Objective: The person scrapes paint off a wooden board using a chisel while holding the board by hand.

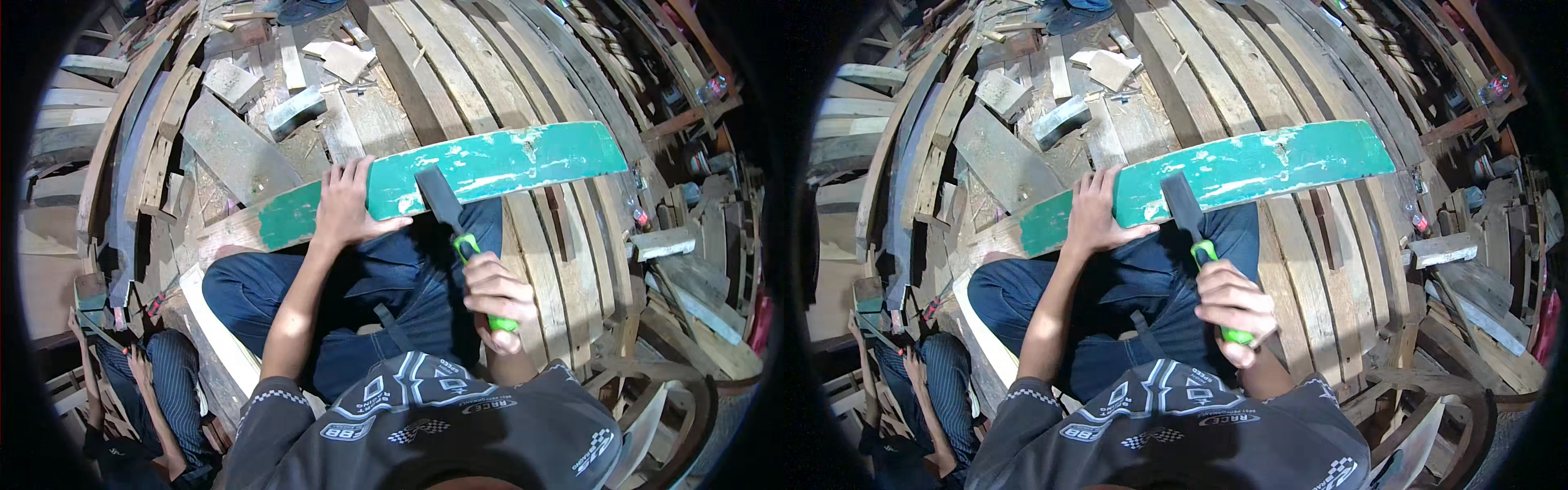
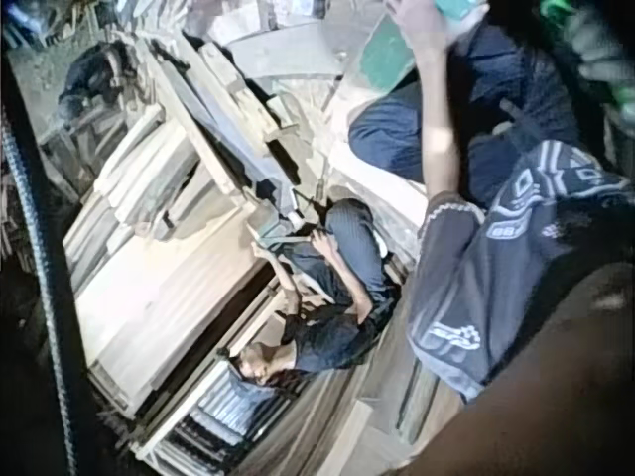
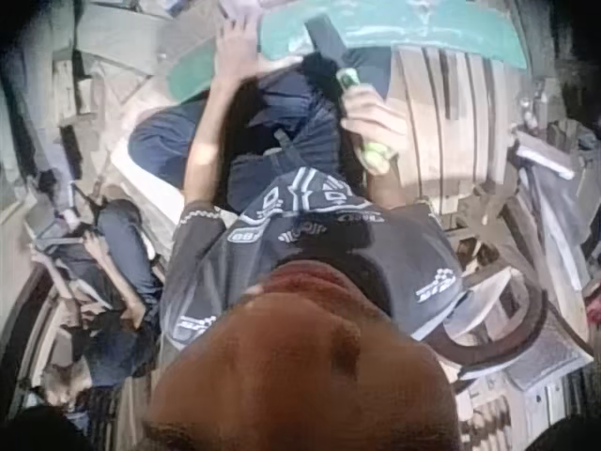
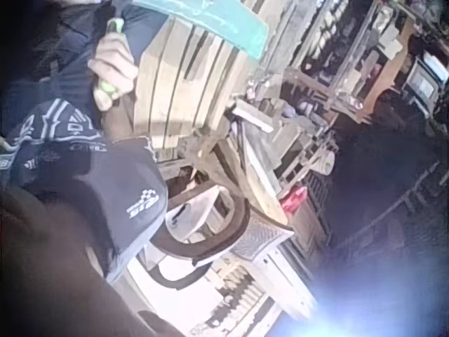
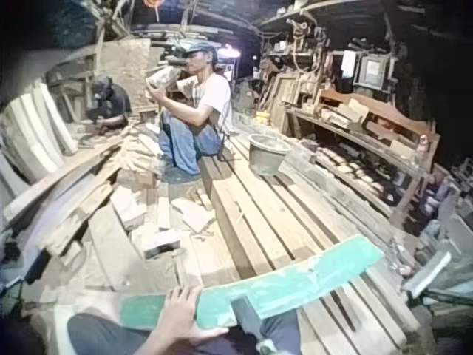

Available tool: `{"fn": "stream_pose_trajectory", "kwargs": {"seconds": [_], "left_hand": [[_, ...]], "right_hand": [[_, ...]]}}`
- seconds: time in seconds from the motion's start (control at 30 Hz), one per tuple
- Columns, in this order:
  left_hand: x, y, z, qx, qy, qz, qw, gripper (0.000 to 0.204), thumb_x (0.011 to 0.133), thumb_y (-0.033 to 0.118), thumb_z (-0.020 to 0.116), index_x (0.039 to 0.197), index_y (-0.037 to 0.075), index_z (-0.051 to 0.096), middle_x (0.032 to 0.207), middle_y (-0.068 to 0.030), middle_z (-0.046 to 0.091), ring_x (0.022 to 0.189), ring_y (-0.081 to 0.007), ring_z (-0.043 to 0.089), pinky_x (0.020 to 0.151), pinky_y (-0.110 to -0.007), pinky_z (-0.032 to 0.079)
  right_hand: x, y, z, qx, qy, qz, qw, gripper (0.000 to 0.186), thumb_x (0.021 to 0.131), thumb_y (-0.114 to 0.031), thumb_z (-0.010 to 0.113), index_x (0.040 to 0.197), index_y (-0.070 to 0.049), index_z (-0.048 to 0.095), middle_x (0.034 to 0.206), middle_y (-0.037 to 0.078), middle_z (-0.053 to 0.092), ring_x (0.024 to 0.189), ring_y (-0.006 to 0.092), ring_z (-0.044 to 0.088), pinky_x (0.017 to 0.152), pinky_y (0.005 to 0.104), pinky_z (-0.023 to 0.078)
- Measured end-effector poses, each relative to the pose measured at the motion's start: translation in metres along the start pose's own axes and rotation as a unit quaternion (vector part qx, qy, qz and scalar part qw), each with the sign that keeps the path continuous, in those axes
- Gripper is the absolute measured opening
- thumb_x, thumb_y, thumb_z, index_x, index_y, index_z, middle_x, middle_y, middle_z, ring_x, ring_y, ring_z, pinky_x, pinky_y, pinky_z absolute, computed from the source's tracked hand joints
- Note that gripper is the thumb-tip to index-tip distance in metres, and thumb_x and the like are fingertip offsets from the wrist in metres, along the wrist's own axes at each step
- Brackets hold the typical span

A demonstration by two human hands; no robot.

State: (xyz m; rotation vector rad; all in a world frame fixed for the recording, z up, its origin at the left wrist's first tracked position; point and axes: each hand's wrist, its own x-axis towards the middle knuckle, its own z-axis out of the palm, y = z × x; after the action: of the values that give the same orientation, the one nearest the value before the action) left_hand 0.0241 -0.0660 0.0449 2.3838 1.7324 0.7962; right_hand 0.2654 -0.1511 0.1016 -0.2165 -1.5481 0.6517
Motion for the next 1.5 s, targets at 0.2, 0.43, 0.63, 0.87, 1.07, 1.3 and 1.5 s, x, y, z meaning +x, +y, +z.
{"fn": "stream_pose_trajectory", "kwargs": {"seconds": [0.2, 0.43, 0.63, 0.87, 1.07, 1.3, 1.5], "left_hand": [[-0.005, -0.002, -0.002, 0.007, 0.01, 0.007, 1.0, 0.112, 0.055, 0.073, 0.082, 0.133, -0.001, 0.051, 0.121, -0.0173, 0.058, 0.111, -0.0368, 0.055, 0.099, -0.05, 0.042], [-0.002, 0.002, -0.001, -0.007, -0.003, -0.004, 1.0, 0.111, 0.054, 0.072, 0.082, 0.132, 0.0, 0.052, 0.12, -0.017, 0.057, 0.111, -0.0366, 0.054, 0.098, -0.05, 0.043], [0.005, -0.001, 0.0, -0.02, -0.009, -0.003, 1.0, 0.109, 0.053, 0.071, 0.083, 0.131, 0.001, 0.052, 0.119, -0.0168, 0.057, 0.11, -0.0366, 0.054, 0.098, -0.049, 0.042], [-0.002, 0.001, 0.002, -0.009, 0.02, 0.001, 1.0, 0.11, 0.052, 0.07, 0.084, 0.133, 0.002, 0.051, 0.121, -0.0161, 0.057, 0.113, -0.0365, 0.054, 0.099, -0.05, 0.042], [-0.007, 0.005, 0.001, -0.006, 0.03, 0.009, 0.999, 0.109, 0.054, 0.071, 0.083, 0.133, 0.002, 0.051, 0.119, -0.0165, 0.058, 0.11, -0.0369, 0.055, 0.098, -0.05, 0.043], [-0.002, -0.006, -0.005, -0.048, -0.005, 0.009, 0.999, 0.115, 0.058, 0.072, 0.081, 0.138, -0.003, 0.047, 0.123, -0.0207, 0.057, 0.113, -0.0398, 0.053, 0.102, -0.052, 0.04], [0.0, 0.058, -0.09, -0.232, 0.083, 0.006, 0.969, 0.132, 0.056, 0.068, 0.085, 0.15, -0.006, 0.031, 0.145, -0.026, 0.042, 0.133, -0.0409, 0.04, 0.114, -0.05, 0.03]], "right_hand": [[0.013, -0.012, 0.005, -0.007, 0.011, 0.017, 1.0, 0.051, 0.08, -0.039, 0.054, 0.076, 0.01, 0.067, 0.065, 0.019, 0.06, 0.057, 0.0323, 0.057, 0.063, 0.0494, 0.049], [0.018, 0.002, 0.008, -0.044, -0.003, 0.031, 0.999, 0.054, 0.079, -0.041, 0.054, 0.076, 0.012, 0.067, 0.067, 0.02, 0.06, 0.063, 0.0334, 0.059, 0.068, 0.0514, 0.049], [0.002, 0.017, 0.002, -0.056, 0.0, 0.006, 0.998, 0.056, 0.083, -0.042, 0.054, 0.079, 0.012, 0.069, 0.067, 0.019, 0.06, 0.062, 0.034, 0.059, 0.071, 0.0519, 0.049], [0.006, 0.003, 0.001, -0.021, 0.029, 0.017, 0.999, 0.054, 0.084, -0.04, 0.054, 0.076, 0.012, 0.067, 0.066, 0.019, 0.059, 0.062, 0.0325, 0.058, 0.069, 0.05, 0.049], [0.02, -0.016, -0.017, 0.032, 0.009, 0.04, 0.999, 0.052, 0.081, -0.037, 0.056, 0.078, 0.013, 0.067, 0.07, 0.02, 0.061, 0.065, 0.0335, 0.059, 0.069, 0.0499, 0.048], [0.013, 0.002, -0.01, -0.024, 0.031, 0.038, 0.999, 0.049, 0.079, -0.037, 0.052, 0.076, 0.011, 0.066, 0.067, 0.019, 0.06, 0.061, 0.0318, 0.057, 0.07, 0.0512, 0.049], [0.007, 0.003, -0.015, -0.011, 0.025, 0.044, 0.999, 0.05, 0.079, -0.037, 0.054, 0.076, 0.012, 0.067, 0.067, 0.019, 0.061, 0.061, 0.0319, 0.059, 0.07, 0.0506, 0.049]]}}
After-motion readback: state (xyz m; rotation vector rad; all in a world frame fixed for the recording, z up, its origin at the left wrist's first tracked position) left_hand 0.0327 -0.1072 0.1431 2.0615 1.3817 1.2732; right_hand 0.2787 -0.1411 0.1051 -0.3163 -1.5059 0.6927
